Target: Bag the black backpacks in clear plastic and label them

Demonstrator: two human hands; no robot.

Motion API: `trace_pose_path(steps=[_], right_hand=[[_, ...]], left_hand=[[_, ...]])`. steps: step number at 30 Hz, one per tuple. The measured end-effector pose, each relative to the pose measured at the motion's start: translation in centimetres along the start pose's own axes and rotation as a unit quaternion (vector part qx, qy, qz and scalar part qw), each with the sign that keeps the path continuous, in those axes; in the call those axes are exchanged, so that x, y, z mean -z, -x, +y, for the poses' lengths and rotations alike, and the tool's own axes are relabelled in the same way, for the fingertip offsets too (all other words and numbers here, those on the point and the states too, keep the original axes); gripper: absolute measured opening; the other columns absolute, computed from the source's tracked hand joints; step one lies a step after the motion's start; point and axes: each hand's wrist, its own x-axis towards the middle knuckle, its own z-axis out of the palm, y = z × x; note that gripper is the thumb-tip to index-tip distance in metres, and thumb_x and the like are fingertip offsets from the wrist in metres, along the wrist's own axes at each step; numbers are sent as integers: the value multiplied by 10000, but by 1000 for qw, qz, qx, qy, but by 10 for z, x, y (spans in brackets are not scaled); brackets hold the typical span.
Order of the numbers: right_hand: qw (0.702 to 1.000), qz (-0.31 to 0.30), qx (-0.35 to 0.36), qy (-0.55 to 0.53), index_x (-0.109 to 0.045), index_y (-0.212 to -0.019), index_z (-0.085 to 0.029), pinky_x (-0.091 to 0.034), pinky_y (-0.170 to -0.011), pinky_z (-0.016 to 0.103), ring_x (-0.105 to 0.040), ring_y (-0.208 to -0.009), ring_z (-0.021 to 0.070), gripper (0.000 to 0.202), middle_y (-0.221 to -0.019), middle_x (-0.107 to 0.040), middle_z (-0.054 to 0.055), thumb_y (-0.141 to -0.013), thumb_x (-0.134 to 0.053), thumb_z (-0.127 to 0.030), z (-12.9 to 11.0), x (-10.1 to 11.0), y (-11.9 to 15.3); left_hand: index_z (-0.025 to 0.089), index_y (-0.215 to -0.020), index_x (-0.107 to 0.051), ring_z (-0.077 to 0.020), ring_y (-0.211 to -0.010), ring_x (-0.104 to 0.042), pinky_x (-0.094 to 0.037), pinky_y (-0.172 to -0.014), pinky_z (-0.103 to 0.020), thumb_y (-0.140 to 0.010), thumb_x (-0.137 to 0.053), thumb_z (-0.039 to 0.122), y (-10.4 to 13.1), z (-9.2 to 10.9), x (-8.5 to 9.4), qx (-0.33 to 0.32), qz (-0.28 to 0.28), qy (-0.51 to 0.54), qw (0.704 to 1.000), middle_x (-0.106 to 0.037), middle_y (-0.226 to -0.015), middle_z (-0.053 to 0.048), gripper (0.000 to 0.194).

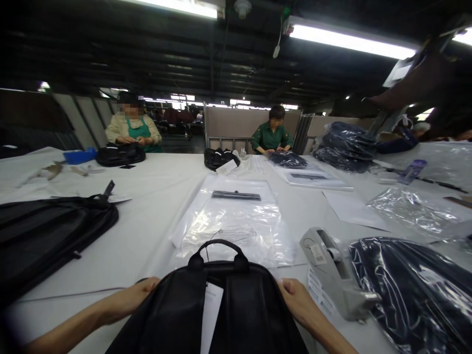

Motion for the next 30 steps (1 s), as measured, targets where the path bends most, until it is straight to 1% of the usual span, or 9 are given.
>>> trace_pose_path(steps=[2,5,10,13,16,19,23,27,30], right_hand=[[996,83,38,-2,-435,-539,-182,-306,-509,237,-410,-523,127,484,-506,-426,-23,-798,-446,-590,-5,1,10],[983,168,38,-63,-497,-618,-187,-362,-543,245,-451,-537,139,461,-529,-457,-21,-815,-420,-596,-10,-11,20],[982,143,-19,-121,-504,-606,-182,-361,-472,233,-447,-503,133,451,-518,-482,-25,-734,-504,-615,-20,-33,16],[989,119,12,-92,-566,-671,-167,-392,-527,230,-502,-587,154,404,-593,-555,-13,-666,-590,-570,-18,-33,12],[988,138,-33,-57,-529,-619,-178,-361,-504,240,-484,-565,159,450,-555,-529,-13,-699,-503,-621,-7,-32,9],[984,148,-94,-5,-420,-532,-204,-312,-487,260,-428,-508,157,526,-469,-438,-16,-765,-348,-670,-6,-35,5],[984,144,-53,86,-360,-503,-215,-305,-509,276,-451,-536,181,568,-476,-443,12,-835,-207,-650,-21,-42,6],[982,105,107,112,-527,-628,-209,-412,-590,259,-543,-623,177,513,-677,-555,42,-876,-262,-572,-3,-45,23],[984,110,103,91,-548,-695,-226,-465,-654,255,-585,-675,180,476,-716,-574,44,-882,-266,-560,28,-42,34]], left_hand=[[173,-592,-480,-86,-470,-288,-258,-457,-205,-779,-534,437,6,-16,-14,24,84,133,987,-371,-505,55,328],[191,-586,-465,-115,-496,-344,-301,-475,-225,-745,-536,565,5,-37,-27,-13,268,143,953,-394,-510,46,413],[175,-584,-533,-105,-434,-346,-282,-416,-219,-739,-520,594,-3,-32,-18,-60,509,165,843,-481,-505,19,446],[164,-665,-528,-44,-398,-202,-245,-392,-198,-690,-596,607,-1,-16,-12,-109,418,346,833,-521,-600,25,448],[173,-596,-420,-45,-464,-291,-306,-444,-172,-539,-801,386,4,-2,-11,-164,332,353,859,-458,-610,49,441],[174,-519,-317,-47,-469,-281,-273,-427,-150,-520,-815,285,3,9,-8,-178,397,310,845,-306,-510,80,510],[193,-561,-370,-54,-404,-170,-182,-360,-175,-669,-651,517,-9,19,-2,-150,447,351,809,-247,-464,92,442],[202,-600,-499,-146,-596,-482,-420,-550,-238,-722,-556,517,6,-13,-15,-154,541,85,822,-530,-633,2,343],[251,-773,-618,-244,-809,-578,-462,-769,-311,-775,-453,580,31,-52,-31,-87,459,-83,880,-652,-834,-27,368]])
